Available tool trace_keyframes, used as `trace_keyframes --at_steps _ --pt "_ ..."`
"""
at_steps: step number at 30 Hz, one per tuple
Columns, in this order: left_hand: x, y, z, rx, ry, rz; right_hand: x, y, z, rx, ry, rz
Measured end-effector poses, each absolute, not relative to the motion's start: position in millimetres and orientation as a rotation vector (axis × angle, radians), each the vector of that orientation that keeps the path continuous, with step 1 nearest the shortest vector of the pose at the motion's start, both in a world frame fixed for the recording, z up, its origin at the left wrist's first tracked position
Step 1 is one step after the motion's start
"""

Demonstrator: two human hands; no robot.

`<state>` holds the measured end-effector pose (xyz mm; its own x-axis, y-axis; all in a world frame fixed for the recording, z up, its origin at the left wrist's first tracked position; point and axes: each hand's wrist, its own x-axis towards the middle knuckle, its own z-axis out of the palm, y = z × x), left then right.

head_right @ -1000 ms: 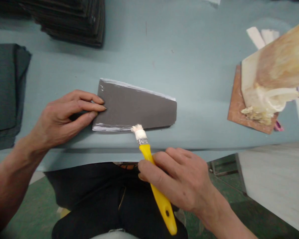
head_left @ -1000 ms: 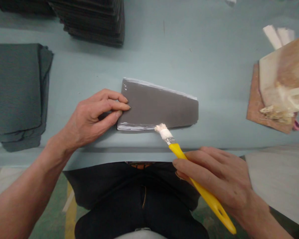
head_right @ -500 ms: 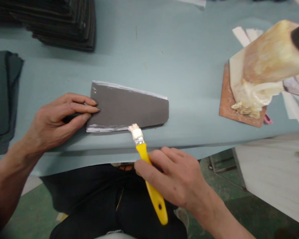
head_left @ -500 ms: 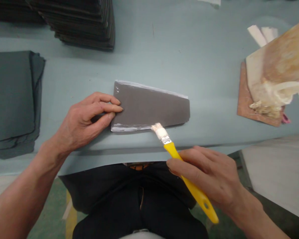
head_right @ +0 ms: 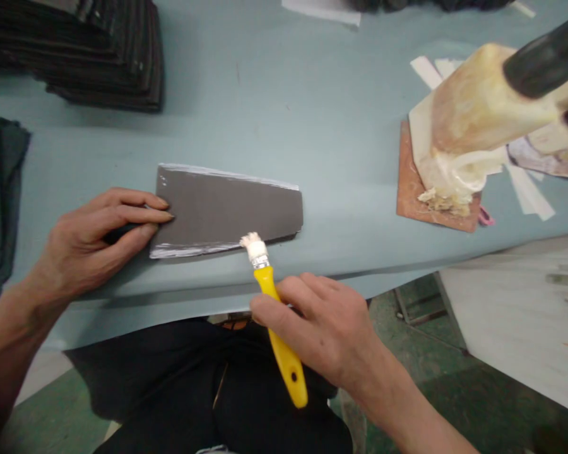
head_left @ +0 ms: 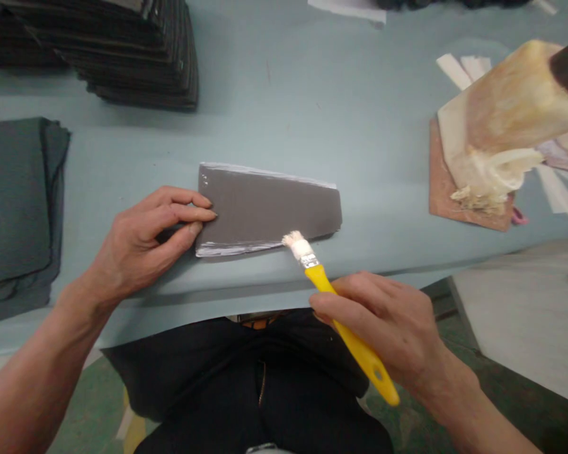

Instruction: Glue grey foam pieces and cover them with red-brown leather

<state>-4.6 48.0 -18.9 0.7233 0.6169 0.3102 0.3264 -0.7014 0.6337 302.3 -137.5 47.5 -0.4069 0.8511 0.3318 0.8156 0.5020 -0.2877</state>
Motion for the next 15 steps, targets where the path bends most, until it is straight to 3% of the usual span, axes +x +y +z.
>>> trace_keyframes --at_steps 15 --pt "-4.0 47.5 -18.6 2.348 0.797 0.690 314.8 -139.5 42.8 -1.439 -2.258 0.059"
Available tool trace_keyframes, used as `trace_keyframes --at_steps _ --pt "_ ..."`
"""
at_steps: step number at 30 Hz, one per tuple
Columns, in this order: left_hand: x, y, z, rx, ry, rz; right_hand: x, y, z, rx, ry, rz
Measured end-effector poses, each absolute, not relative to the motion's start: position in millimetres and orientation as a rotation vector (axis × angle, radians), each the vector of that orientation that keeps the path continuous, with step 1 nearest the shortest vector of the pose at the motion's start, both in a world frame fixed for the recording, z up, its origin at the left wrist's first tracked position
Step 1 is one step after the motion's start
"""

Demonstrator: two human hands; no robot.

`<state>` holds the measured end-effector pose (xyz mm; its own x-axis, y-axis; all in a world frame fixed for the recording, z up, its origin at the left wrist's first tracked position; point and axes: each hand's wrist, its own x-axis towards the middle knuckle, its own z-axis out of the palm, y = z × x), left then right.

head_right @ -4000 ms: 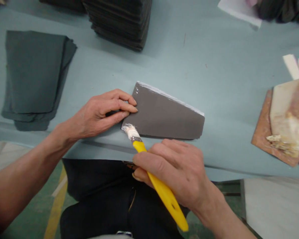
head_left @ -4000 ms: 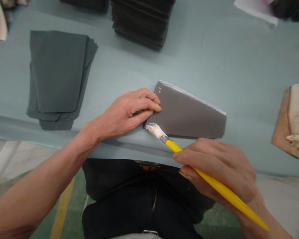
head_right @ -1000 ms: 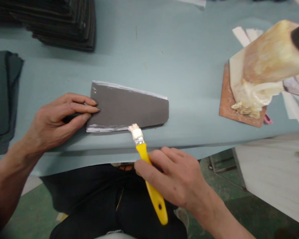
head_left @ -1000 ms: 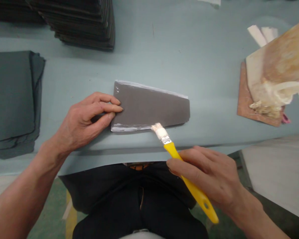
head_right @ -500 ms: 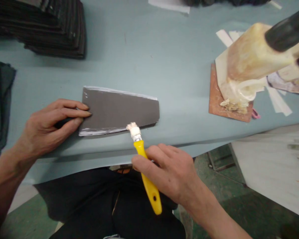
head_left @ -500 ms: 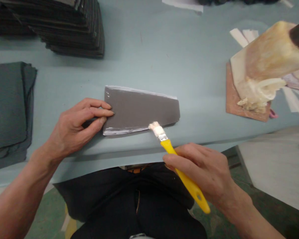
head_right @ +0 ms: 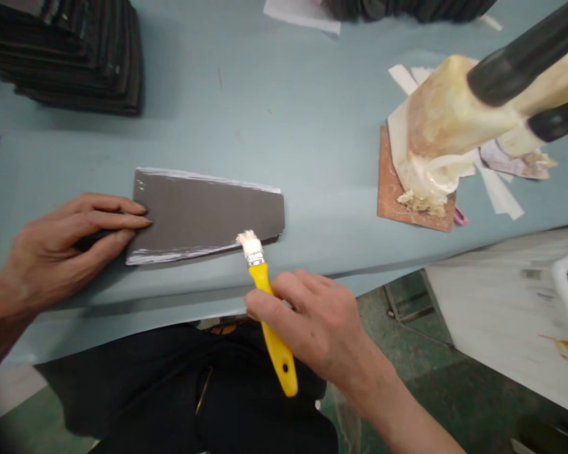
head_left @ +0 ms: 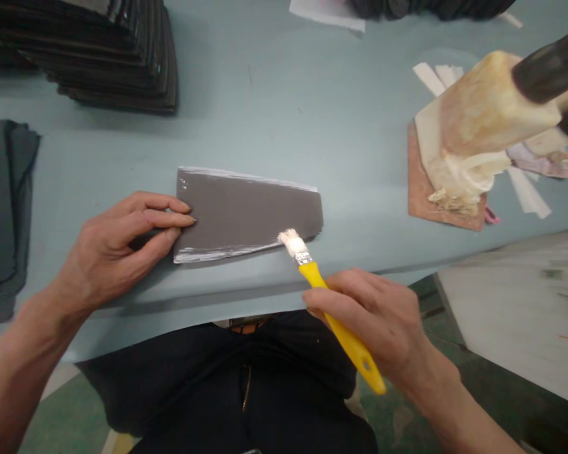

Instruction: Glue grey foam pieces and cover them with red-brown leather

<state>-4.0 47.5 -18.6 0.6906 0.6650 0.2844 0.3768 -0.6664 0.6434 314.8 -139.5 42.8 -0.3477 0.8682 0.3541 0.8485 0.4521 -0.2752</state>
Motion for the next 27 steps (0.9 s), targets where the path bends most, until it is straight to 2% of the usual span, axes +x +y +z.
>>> trace_keyframes --at_steps 27 --pt "0.4 42.1 -10.7 2.454 0.843 0.638 340.1 -159.0 40.5 -1.554 -2.102 -0.006"
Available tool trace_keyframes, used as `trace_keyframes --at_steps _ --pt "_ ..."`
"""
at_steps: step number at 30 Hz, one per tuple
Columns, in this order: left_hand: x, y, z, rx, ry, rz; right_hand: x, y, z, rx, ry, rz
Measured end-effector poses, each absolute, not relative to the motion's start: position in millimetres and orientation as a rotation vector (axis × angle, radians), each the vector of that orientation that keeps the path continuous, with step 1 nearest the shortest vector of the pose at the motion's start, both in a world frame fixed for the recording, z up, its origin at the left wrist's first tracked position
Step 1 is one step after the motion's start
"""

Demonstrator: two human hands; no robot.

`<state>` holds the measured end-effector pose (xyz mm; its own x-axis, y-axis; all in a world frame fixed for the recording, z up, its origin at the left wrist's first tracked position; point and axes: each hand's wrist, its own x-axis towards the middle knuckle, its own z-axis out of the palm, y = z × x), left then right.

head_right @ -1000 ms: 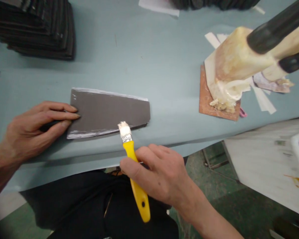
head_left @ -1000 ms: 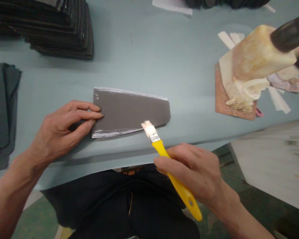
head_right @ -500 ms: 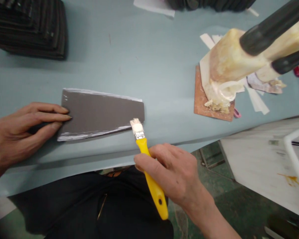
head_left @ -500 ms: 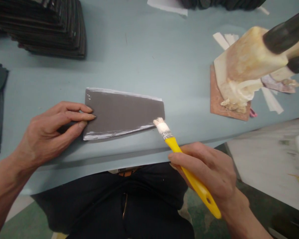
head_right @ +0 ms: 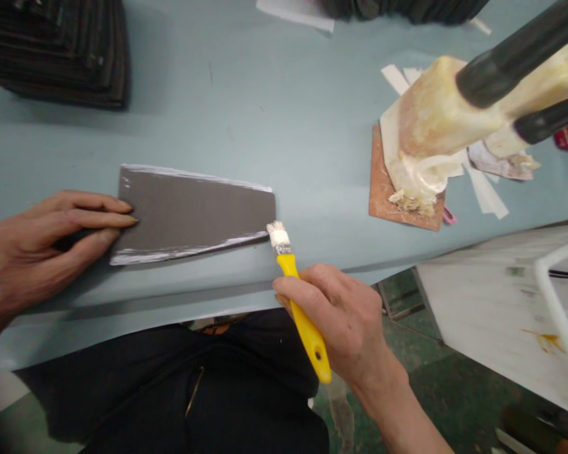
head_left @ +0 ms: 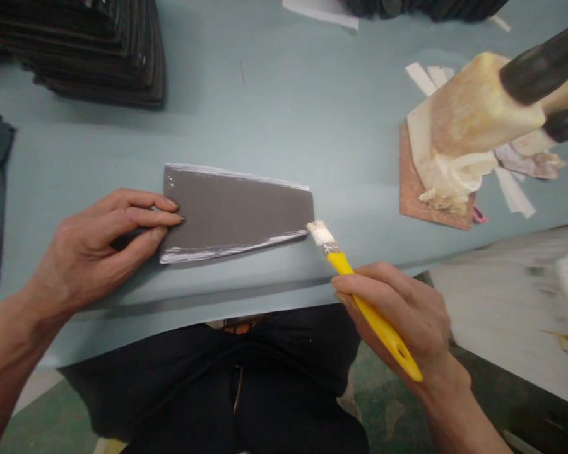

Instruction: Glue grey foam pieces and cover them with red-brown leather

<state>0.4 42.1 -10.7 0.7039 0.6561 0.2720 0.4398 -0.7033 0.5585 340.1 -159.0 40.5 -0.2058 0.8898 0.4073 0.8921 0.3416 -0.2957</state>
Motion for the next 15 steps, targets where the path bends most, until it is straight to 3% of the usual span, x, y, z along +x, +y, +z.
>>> trace_keyframes --at_steps 15 --pt "0.3 41.3 -11.7 2.406 0.786 0.654 294.0 -148.3 45.5 -1.502 -2.140 0.039"
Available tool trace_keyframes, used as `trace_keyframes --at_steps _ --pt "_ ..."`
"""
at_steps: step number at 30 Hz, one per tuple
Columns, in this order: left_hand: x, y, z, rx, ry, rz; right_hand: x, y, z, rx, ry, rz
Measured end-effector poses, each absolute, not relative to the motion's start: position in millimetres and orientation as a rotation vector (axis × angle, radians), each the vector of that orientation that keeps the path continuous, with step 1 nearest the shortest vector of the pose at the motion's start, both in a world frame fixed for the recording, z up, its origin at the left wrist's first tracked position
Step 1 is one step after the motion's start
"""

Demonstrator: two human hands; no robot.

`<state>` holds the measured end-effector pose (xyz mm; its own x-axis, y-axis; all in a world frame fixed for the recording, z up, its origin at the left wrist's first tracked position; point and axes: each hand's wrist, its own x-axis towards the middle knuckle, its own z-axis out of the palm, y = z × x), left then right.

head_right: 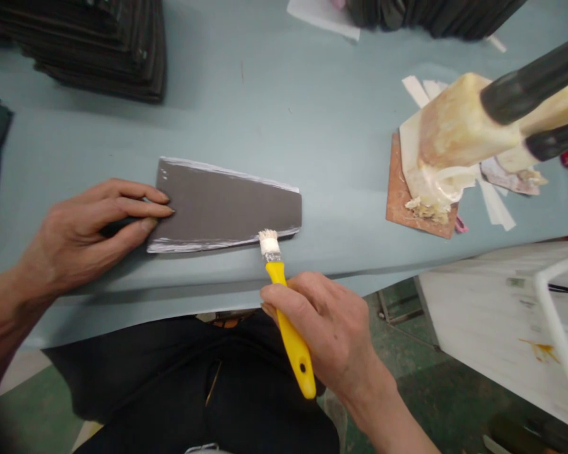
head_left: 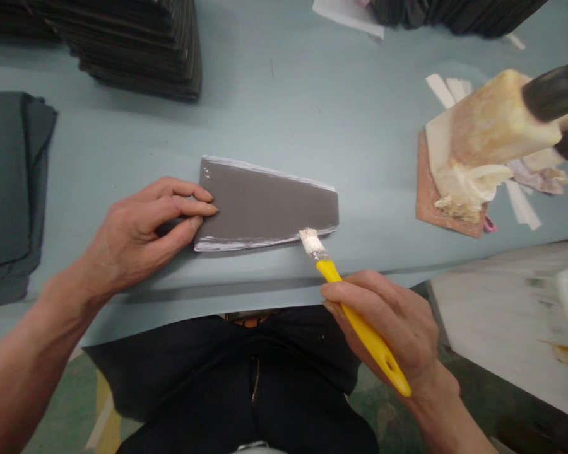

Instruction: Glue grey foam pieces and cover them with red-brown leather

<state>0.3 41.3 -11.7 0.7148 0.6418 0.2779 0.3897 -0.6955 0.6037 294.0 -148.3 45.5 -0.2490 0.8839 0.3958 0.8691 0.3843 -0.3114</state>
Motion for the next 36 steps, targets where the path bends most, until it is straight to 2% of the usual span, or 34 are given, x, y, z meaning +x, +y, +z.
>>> trace_keyframes --at_steps 36 --pt "-0.1 42.5 -19.3 2.291 0.696 0.673 186.4 -124.5 53.8 -1.434 -1.994 0.323"
